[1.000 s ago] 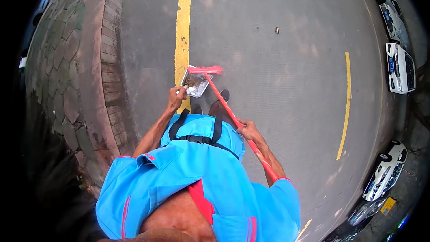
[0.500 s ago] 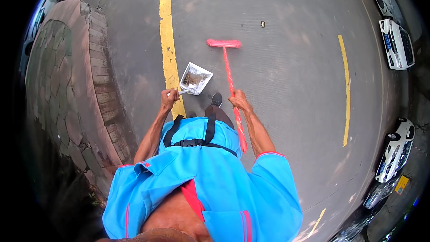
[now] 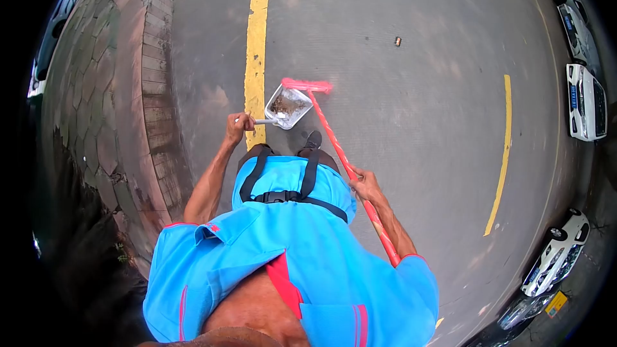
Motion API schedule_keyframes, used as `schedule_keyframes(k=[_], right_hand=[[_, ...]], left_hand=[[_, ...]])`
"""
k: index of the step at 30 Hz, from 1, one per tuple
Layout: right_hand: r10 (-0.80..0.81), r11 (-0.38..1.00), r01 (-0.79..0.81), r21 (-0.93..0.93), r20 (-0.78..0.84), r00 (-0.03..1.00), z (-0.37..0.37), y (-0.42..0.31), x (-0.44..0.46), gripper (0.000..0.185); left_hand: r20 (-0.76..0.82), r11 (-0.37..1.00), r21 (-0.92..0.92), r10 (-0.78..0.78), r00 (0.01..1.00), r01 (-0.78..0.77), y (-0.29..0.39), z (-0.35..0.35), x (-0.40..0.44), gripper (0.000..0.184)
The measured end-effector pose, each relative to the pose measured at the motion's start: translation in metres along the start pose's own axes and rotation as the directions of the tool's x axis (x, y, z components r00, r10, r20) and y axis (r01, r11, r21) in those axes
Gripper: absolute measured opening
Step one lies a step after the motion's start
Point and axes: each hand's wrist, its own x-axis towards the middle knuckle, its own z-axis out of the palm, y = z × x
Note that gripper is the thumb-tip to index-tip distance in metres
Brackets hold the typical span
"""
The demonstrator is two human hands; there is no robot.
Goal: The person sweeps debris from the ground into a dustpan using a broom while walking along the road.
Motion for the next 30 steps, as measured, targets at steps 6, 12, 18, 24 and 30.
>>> schedule_keyframes(k=[6,12,18,24,30], right_hand=[[-0.158,0.981,0.136,-0.136,-0.165,0.974,-0.022,-0.026,0.101,0.057],[-0.200,0.921,0.138,-0.364,-0.138,0.970,-0.018,-0.023,0.119,0.052],[-0.085,0.945,0.080,-0.317,-0.004,0.996,0.009,0.004,0.033,0.052],[0.017,0.996,-0.012,-0.092,0.063,0.998,-0.003,-0.013,-0.006,0.059],[-0.120,0.985,0.105,-0.139,-0.099,0.988,-0.011,-0.058,0.079,0.060]], left_hand=[[-0.045,0.999,0.015,-0.034,0.998,0.034,0.005,0.001,-0.003,0.041],[-0.034,0.996,0.072,-0.055,0.998,0.057,0.017,0.007,-0.003,0.043],[0.003,0.998,0.012,-0.065,0.998,0.065,0.000,-0.003,0.006,0.042],[0.002,0.999,0.016,-0.040,0.999,0.040,0.009,-0.003,0.007,0.041],[-0.008,0.997,0.073,-0.033,0.999,0.034,0.001,-0.002,0.005,0.040]])
